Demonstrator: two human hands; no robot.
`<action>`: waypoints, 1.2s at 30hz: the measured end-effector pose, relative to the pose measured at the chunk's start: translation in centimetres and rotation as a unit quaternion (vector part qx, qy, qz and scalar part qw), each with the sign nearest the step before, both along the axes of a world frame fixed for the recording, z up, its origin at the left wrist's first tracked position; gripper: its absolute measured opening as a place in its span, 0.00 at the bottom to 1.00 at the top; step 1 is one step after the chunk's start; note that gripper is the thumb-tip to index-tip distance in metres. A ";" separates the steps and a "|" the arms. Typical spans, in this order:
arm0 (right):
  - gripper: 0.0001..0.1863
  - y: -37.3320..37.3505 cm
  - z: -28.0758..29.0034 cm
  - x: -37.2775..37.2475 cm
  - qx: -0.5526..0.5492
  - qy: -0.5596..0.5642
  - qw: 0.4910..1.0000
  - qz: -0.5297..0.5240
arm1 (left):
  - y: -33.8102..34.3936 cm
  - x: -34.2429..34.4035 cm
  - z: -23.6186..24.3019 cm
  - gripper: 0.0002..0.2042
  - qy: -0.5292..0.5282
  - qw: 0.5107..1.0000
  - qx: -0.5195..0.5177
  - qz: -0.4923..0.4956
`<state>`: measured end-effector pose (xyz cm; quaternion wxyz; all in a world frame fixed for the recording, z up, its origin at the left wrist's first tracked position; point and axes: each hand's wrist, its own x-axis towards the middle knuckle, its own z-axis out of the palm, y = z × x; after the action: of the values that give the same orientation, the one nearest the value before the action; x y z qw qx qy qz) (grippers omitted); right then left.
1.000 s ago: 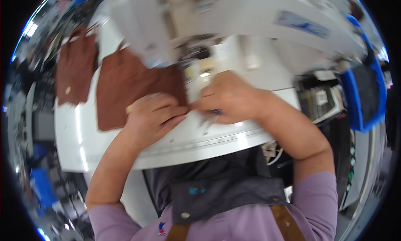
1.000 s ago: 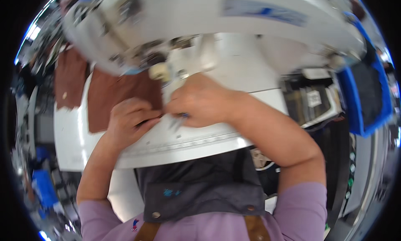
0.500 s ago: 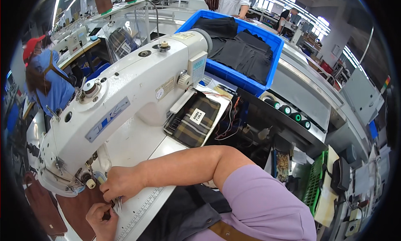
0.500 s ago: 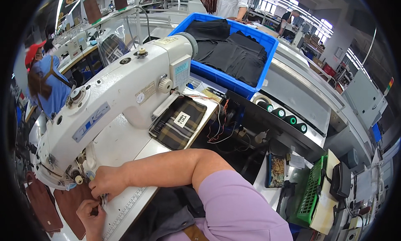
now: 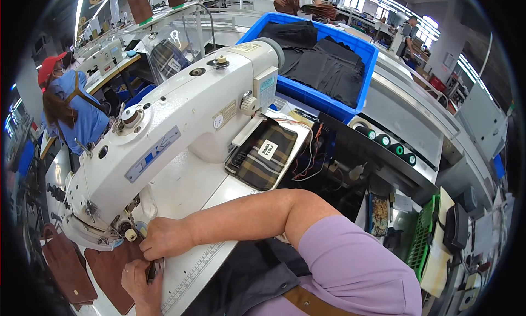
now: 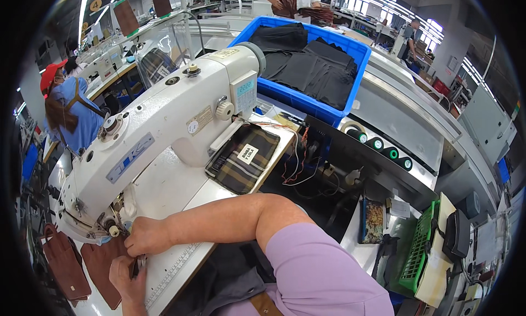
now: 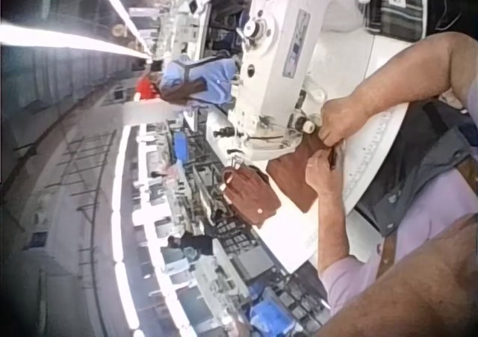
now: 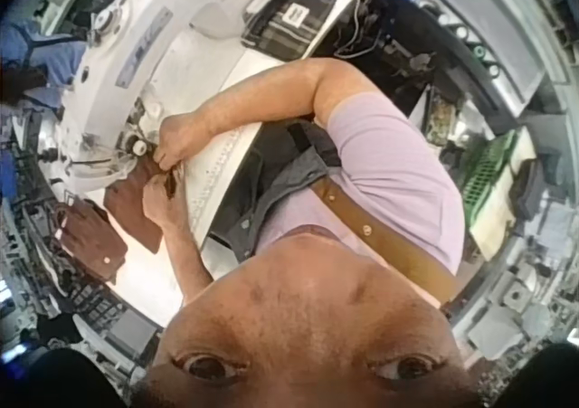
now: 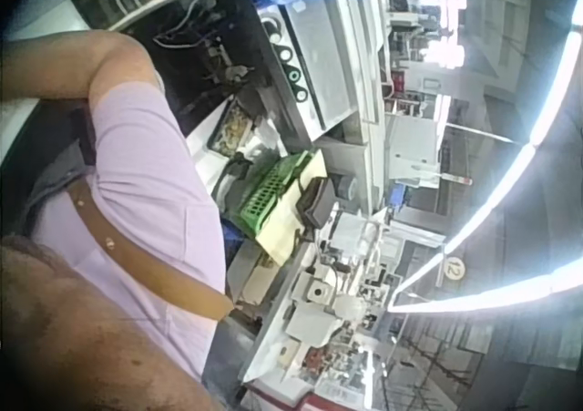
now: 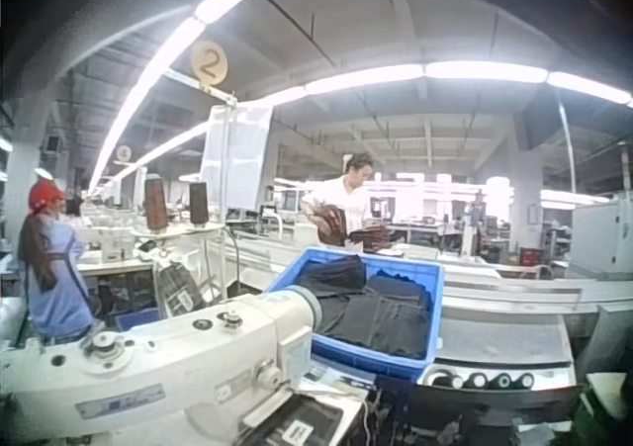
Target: The person sews a brown leather-like bag using a sewing machine, guiding the material under the needle and trimming excess thread with scissors. They then handle a plaid pouch, opening it and manipulating its contents.
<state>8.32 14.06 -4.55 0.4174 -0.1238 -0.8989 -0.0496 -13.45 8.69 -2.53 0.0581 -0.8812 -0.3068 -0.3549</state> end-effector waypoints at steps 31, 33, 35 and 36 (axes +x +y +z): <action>0.06 -0.2 -0.1 -0.2 0.048 0.001 0.999 -0.008 | -0.2 0.4 2.1 0.04 0.163 0.980 0.112 0.017; 0.06 -0.2 0.0 -0.3 0.047 0.004 0.999 -0.007 | -0.1 0.4 2.2 0.04 0.147 0.982 0.118 0.009; 0.06 -0.2 -0.1 -0.3 0.048 0.008 0.999 -0.010 | -0.1 0.4 2.1 0.03 0.139 0.983 0.118 0.003; 0.06 -0.2 -0.1 -0.2 0.047 0.009 0.999 -0.009 | -0.1 0.4 2.1 0.03 0.141 0.983 0.115 0.003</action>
<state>8.08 13.90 -4.65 0.4305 -0.1127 -0.8906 -0.0941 -13.09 8.62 -0.45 0.2022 -0.9090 -0.2550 -0.2602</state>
